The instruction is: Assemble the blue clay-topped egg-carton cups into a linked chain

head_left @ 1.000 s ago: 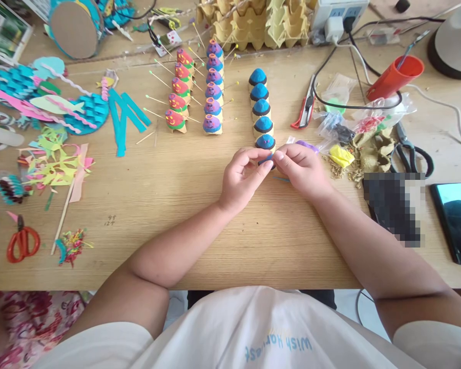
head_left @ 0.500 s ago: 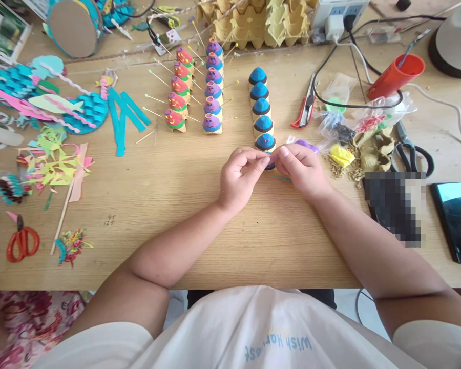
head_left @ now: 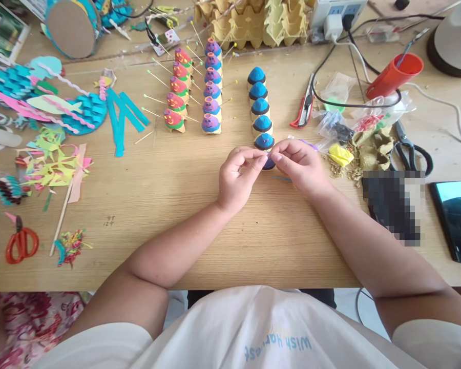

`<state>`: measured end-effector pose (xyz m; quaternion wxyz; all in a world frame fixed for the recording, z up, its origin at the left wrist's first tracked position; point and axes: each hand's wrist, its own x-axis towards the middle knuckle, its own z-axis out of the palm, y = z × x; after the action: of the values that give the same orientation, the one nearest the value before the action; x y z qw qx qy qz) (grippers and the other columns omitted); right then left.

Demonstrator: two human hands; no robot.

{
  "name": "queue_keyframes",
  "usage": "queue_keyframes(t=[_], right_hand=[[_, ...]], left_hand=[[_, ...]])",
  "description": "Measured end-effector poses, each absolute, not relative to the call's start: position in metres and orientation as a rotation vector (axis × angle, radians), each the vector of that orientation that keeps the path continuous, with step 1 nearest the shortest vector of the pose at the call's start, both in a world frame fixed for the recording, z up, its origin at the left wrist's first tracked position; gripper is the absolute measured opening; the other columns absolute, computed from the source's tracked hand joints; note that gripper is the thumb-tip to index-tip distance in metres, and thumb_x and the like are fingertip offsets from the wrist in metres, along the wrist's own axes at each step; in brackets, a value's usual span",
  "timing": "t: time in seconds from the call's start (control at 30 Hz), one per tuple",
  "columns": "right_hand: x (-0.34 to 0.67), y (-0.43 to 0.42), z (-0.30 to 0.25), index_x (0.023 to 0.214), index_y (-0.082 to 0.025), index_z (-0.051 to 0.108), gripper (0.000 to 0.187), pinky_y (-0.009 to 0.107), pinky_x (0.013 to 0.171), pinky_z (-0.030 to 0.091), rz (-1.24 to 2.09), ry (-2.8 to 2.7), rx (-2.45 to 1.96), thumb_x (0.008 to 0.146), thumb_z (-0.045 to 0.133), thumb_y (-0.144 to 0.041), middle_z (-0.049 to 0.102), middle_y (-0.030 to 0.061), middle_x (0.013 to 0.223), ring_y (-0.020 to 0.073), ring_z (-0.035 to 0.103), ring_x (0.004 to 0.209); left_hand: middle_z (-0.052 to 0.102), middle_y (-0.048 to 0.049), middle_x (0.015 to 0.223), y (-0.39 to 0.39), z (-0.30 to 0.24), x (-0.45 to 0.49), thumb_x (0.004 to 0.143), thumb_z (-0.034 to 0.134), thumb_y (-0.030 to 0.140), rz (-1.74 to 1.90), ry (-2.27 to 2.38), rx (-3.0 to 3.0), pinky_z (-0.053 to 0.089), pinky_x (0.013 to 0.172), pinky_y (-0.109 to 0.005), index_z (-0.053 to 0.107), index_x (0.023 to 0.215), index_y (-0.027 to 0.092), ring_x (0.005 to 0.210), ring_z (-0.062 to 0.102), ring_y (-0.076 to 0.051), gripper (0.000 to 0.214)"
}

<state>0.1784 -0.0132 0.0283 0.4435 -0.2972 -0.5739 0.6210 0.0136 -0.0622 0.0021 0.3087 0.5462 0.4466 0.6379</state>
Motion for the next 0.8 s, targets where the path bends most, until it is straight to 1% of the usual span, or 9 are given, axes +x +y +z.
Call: queue_keyframes(t=[0.17,0.23,0.33,0.57,0.63,0.7,0.8], right_hand=[[0.1786,-0.014,0.03,0.085,-0.019,0.071,0.04,0.023,0.057,0.037,1.561,-1.416,-0.721,0.081,0.091,-0.053,0.062,-0.0021,0.075,0.0078,0.047,0.063],[0.1785,-0.0141,0.0304,0.084,-0.019,0.07,0.041,0.023,0.056,0.037,1.562,-1.409,-0.725,0.081,0.091,-0.053,0.061,-0.0027,0.073,0.0077,0.046,0.062],[0.1782,-0.0138,0.0308,0.083,-0.019,0.068,0.042,0.024,0.055,0.036,1.561,-1.391,-0.74,0.081,0.09,-0.055,0.059,-0.003,0.072,0.0083,0.046,0.062],[0.177,-0.0141,0.0329,0.081,-0.019,0.068,0.042,0.024,0.055,0.035,1.546,-1.393,-0.741,0.081,0.09,-0.055,0.058,-0.0036,0.07,0.0076,0.045,0.06],[0.1763,-0.0141,0.0333,0.081,-0.019,0.067,0.043,0.024,0.055,0.035,1.544,-1.39,-0.738,0.08,0.091,-0.055,0.058,-0.0036,0.07,0.0074,0.045,0.06],[0.1759,-0.014,0.0334,0.08,-0.019,0.067,0.045,0.024,0.054,0.034,1.548,-1.391,-0.742,0.079,0.091,-0.056,0.058,-0.0036,0.069,0.0075,0.045,0.06],[0.1761,-0.014,0.0333,0.08,-0.019,0.066,0.046,0.024,0.054,0.034,1.545,-1.393,-0.755,0.079,0.09,-0.058,0.058,-0.0036,0.069,0.008,0.045,0.06]], left_hand=[[0.076,-0.0014,0.098,-0.0621,0.0028,0.0141,0.097,0.077,0.044,1.679,1.179,1.448,0.054,0.083,-0.027,0.08,0.099,0.026,0.096,0.07,-0.013,0.018],[0.077,-0.002,0.1,-0.0626,0.003,0.0141,0.098,0.075,0.046,1.681,1.187,1.435,0.055,0.085,-0.028,0.08,0.101,0.026,0.097,0.071,-0.014,0.021],[0.077,-0.0026,0.104,-0.0634,0.0034,0.0139,0.1,0.071,0.047,1.68,1.183,1.428,0.057,0.09,-0.029,0.08,0.106,0.027,0.101,0.072,-0.014,0.022],[0.077,-0.0027,0.108,-0.0638,0.0014,0.0129,0.099,0.074,0.045,1.642,1.145,1.442,0.057,0.09,-0.028,0.079,0.108,0.028,0.104,0.071,-0.015,0.02],[0.077,-0.0029,0.108,-0.0636,0.0003,0.0129,0.098,0.075,0.045,1.626,1.142,1.447,0.056,0.088,-0.028,0.079,0.109,0.028,0.104,0.071,-0.015,0.02],[0.077,-0.003,0.108,-0.0636,0.0003,0.0132,0.097,0.076,0.044,1.62,1.14,1.448,0.056,0.087,-0.027,0.079,0.108,0.029,0.105,0.071,-0.015,0.02],[0.077,-0.0031,0.106,-0.0639,0.0027,0.0139,0.098,0.075,0.046,1.63,1.151,1.442,0.056,0.089,-0.029,0.08,0.106,0.028,0.103,0.071,-0.015,0.02]])
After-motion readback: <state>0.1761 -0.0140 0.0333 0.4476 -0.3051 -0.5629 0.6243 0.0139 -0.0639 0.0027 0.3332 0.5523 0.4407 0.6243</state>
